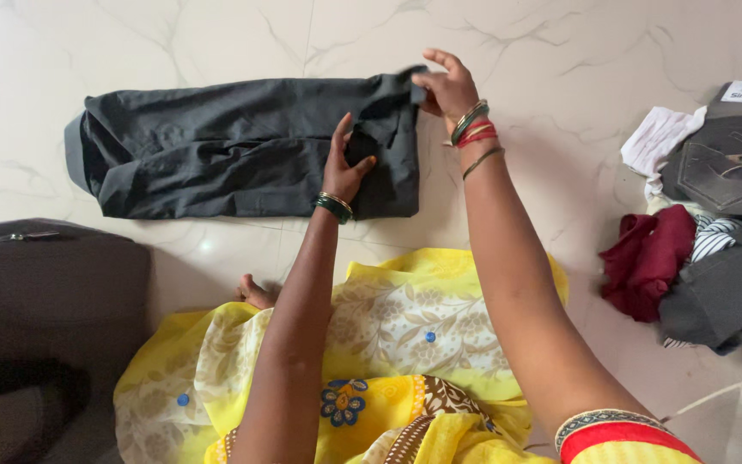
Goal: The person folds a pair of grey trousers and a pair of grey jeans by hand while sitting on the floor.
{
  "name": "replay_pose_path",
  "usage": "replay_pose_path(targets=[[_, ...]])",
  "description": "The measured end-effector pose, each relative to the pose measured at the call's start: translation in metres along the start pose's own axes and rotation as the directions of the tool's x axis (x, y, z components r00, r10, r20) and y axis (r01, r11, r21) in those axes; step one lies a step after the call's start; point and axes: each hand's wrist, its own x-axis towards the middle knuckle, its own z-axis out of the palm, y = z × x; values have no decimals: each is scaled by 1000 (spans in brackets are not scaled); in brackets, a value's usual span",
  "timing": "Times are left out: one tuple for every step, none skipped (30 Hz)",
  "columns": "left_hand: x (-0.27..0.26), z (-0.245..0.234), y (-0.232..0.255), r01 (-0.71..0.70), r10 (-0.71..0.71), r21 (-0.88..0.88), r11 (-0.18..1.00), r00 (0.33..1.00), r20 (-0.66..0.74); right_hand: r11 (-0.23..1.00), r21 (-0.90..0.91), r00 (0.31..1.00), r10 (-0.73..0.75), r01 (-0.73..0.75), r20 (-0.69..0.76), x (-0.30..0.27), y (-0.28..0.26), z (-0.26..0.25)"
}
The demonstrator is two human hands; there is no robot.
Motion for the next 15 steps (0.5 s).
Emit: replay_pose_path(targets=[[3, -1, -6, 5, -5, -2, 1000, 1000, -4, 973, 233, 991, -26, -5, 130, -6, -17, 10], [7, -4, -13, 24, -28, -103, 994, 999, -31, 973, 232, 991, -23, -7, 131, -9, -30, 22], [10, -6, -19, 41, -53, -202, 979, 997, -56, 943, 332, 978, -33, -38, 206, -9, -40, 33], [11, -7, -23, 40, -53, -201, 979, 997, -56, 901, 427, 959, -52, -75, 278, -9, -45, 40], [12, -9, -26, 37, -52, -233, 972, 997, -60, 901, 428, 959, -52, -76, 279, -9, -45, 42], [12, -10, -27, 32, -51, -266, 963, 997, -66, 921, 389, 982, -67, -7, 175, -8, -39, 41], [12, -9, -24, 30, -50, -266, 963, 996, -68, 938, 341, 994, -86, 57, 70, -5, -29, 39], [11, -6, -19, -22, 10, -160, 987, 997, -74, 940, 338, 994, -86, 56, 74, -2, -16, 32], [10, -2, -11, -74, 70, -52, 996, 995, -73, 919, 380, 994, -103, 103, -21, -1, 1, 21], [7, 1, -1, -72, 67, -55, 996, 995, -76, 897, 417, 987, -109, 149, -119, 0, 19, 9], [6, 3, 10, 17, 1, 154, 988, 993, -117, 899, 414, 987, -106, 146, -118, 3, 37, -4], [4, 6, 22, 112, -56, 353, 929, 985, -163, 898, 368, 965, -181, 241, -190, 3, 54, -14], [0, 8, 32, 114, -60, 352, 929, 985, -161, 890, 314, 932, -255, 331, -259, 4, 66, -22], [-2, 11, 41, 24, 48, 450, 893, 988, -148, 890, 314, 930, -253, 331, -265, 3, 74, -26], [-4, 14, 49, -63, 154, 541, 839, 980, -124, 863, -117, 828, -506, 492, -242, -5, 81, -29]])
